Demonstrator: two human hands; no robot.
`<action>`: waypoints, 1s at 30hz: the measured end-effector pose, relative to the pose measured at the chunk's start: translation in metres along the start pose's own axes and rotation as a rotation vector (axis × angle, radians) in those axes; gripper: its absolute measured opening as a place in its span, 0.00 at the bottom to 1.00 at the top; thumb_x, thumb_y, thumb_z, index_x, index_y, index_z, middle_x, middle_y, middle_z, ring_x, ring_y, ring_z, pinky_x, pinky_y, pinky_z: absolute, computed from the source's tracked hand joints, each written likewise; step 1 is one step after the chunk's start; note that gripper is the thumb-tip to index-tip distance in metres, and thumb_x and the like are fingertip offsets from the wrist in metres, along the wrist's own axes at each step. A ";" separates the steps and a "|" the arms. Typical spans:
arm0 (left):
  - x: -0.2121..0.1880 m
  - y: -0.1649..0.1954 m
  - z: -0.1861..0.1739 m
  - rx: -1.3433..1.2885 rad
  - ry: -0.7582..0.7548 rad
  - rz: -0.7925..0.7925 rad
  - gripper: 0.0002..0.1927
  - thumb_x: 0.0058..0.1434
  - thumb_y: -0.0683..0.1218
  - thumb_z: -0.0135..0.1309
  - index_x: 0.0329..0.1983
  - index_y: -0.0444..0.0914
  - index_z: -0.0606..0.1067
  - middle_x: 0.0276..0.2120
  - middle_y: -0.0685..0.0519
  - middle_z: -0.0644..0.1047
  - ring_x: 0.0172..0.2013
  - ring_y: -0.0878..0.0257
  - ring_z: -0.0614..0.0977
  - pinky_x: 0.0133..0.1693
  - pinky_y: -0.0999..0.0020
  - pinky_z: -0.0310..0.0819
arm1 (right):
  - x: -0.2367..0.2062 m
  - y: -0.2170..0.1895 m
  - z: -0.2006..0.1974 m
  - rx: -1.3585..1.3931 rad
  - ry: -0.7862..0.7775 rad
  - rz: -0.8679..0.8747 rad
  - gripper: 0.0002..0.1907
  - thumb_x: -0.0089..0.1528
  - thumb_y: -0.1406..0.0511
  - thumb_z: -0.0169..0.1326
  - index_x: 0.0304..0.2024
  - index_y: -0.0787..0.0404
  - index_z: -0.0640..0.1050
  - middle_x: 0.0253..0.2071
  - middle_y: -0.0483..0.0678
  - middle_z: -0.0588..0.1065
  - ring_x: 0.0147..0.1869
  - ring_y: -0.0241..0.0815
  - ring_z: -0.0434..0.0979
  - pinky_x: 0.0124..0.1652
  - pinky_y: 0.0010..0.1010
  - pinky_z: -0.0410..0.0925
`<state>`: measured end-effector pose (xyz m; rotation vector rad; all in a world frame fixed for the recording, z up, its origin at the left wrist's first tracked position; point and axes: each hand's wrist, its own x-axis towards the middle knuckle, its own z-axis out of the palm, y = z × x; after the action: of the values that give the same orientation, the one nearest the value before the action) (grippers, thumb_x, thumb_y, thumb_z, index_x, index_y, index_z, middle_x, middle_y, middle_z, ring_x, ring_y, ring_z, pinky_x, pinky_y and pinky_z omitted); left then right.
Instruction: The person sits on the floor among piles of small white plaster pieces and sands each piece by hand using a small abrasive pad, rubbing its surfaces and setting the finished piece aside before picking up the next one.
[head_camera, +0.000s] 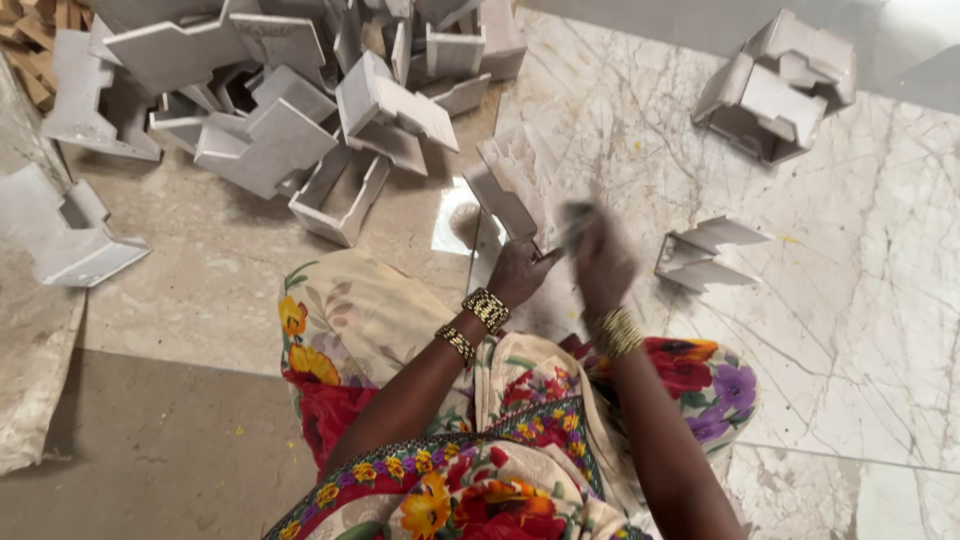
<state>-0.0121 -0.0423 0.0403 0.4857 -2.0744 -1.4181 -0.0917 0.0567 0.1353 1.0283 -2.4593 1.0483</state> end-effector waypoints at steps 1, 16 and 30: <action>0.000 0.001 0.000 0.050 0.015 -0.070 0.18 0.59 0.51 0.64 0.35 0.29 0.76 0.16 0.43 0.74 0.17 0.52 0.77 0.24 0.56 0.68 | 0.003 0.001 -0.001 -0.022 0.010 0.117 0.10 0.72 0.64 0.52 0.54 0.53 0.81 0.33 0.47 0.83 0.26 0.41 0.82 0.25 0.33 0.72; 0.006 0.002 0.001 -1.286 0.071 -0.463 0.29 0.71 0.62 0.42 0.61 0.34 0.72 0.52 0.52 0.81 0.52 0.66 0.82 0.52 0.72 0.80 | -0.002 0.005 0.008 -0.106 -0.074 -0.131 0.12 0.67 0.63 0.56 0.52 0.57 0.80 0.23 0.50 0.78 0.21 0.45 0.77 0.25 0.38 0.70; 0.006 -0.004 0.006 -0.745 0.106 -0.602 0.36 0.75 0.63 0.50 0.57 0.22 0.75 0.43 0.44 0.66 0.46 0.56 0.65 0.46 0.61 0.58 | 0.015 -0.002 0.004 -0.165 -0.131 -0.106 0.13 0.69 0.58 0.52 0.54 0.52 0.80 0.21 0.52 0.77 0.19 0.51 0.76 0.24 0.42 0.68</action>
<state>-0.0206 -0.0434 0.0364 0.8647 -1.2007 -2.2921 -0.1011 0.0456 0.1409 1.1925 -2.5112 0.7535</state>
